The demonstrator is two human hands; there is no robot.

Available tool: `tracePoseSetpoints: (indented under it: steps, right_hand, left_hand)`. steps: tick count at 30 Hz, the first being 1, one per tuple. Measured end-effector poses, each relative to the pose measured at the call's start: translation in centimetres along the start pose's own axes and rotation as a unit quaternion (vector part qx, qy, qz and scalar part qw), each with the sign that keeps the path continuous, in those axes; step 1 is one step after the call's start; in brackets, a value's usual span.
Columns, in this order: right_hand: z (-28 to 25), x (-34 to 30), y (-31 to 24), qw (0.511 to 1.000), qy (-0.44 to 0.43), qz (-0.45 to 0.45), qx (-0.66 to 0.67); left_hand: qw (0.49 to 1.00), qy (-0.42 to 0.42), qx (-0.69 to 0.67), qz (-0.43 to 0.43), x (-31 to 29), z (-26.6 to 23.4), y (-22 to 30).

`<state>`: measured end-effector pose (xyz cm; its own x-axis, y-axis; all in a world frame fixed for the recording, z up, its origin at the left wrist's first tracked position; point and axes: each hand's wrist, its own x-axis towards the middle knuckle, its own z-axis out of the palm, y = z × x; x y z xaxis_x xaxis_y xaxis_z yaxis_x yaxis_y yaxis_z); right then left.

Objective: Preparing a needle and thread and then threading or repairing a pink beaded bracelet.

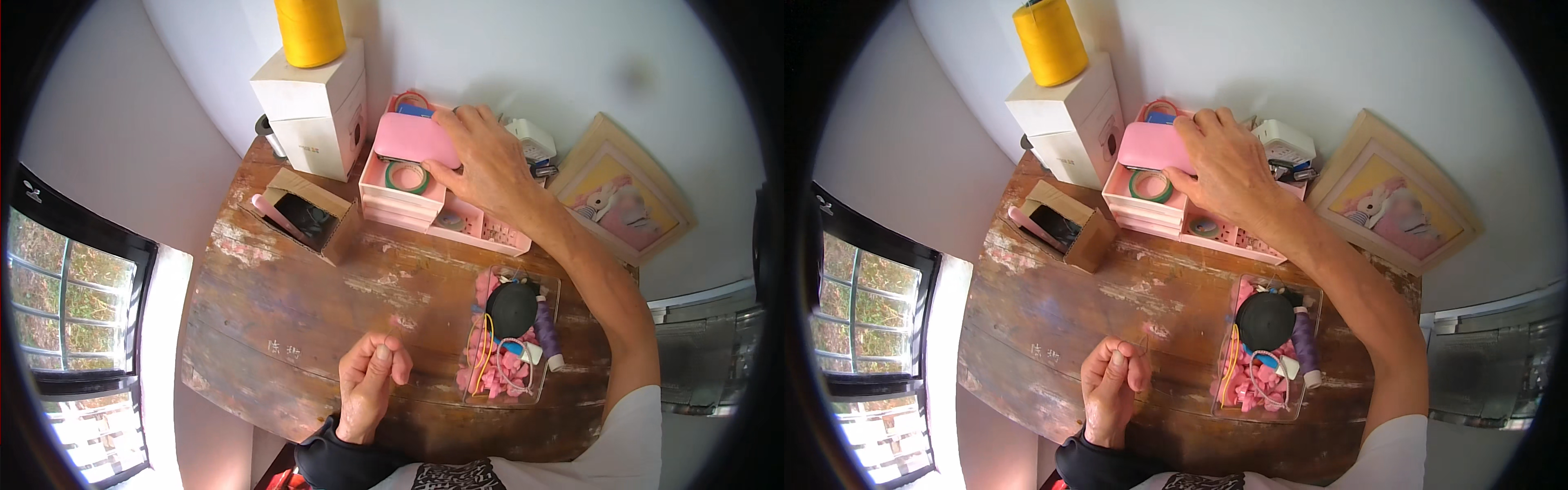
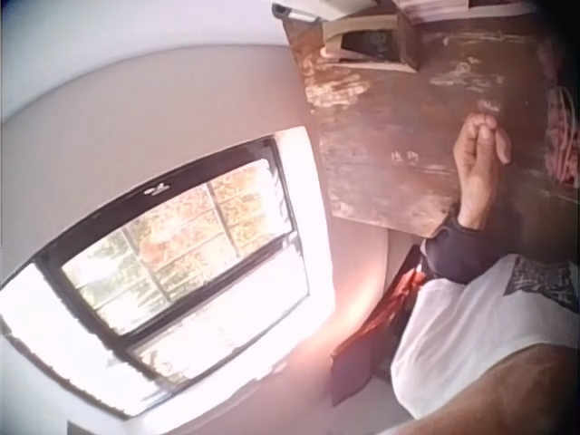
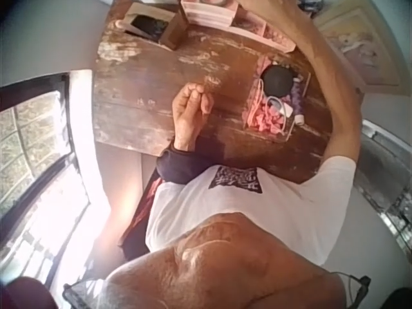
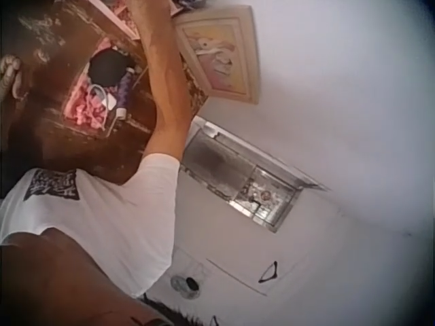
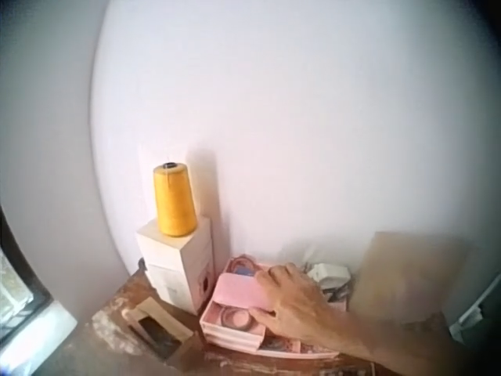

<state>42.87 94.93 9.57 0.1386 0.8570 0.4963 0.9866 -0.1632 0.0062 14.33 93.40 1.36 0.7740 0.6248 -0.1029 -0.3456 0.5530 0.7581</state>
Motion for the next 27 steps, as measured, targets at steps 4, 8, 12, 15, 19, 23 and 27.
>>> tracePoseSetpoints:
  steps: [4,8,12,15,19,23,27]
  right_hand:
    - [-0.2,-0.5,-0.9,0.998,0.047,-0.028,-0.043]
    - [-2.8,-3.4,-5.7,0.994,-0.033,-0.052,0.087]
    - [-0.6,-7.3,-7.7,0.977,-0.157,-0.064,0.127]
    - [0.1,-7.2,-7.7,0.961,-0.266,0.029,0.074]
    - [2.7,-7.3,-6.9,0.982,-0.184,-0.036,0.022]
    - [2.9,-6.0,-7.0,0.992,-0.013,-0.112,-0.061]
    - [3.6,-4.3,-6.3,0.975,0.095,-0.139,-0.148]
  left_hand:
    - [1.000,0.003,-0.005,-0.006,0.2,-0.3,-0.3]
    - [1.000,0.008,0.004,-0.006,0.1,-0.6,-0.1]
    - [1.000,-0.005,0.000,-0.008,0.3,-0.4,-0.3]
    - [1.000,-0.003,-0.003,-0.006,0.3,-0.4,-0.4]
    - [1.000,0.002,-0.002,0.003,0.3,-0.4,-0.5]
    - [1.000,0.003,-0.004,-0.011,0.3,-0.3,-0.7]
    - [1.000,0.008,0.004,-0.004,0.0,-0.4,-0.5]
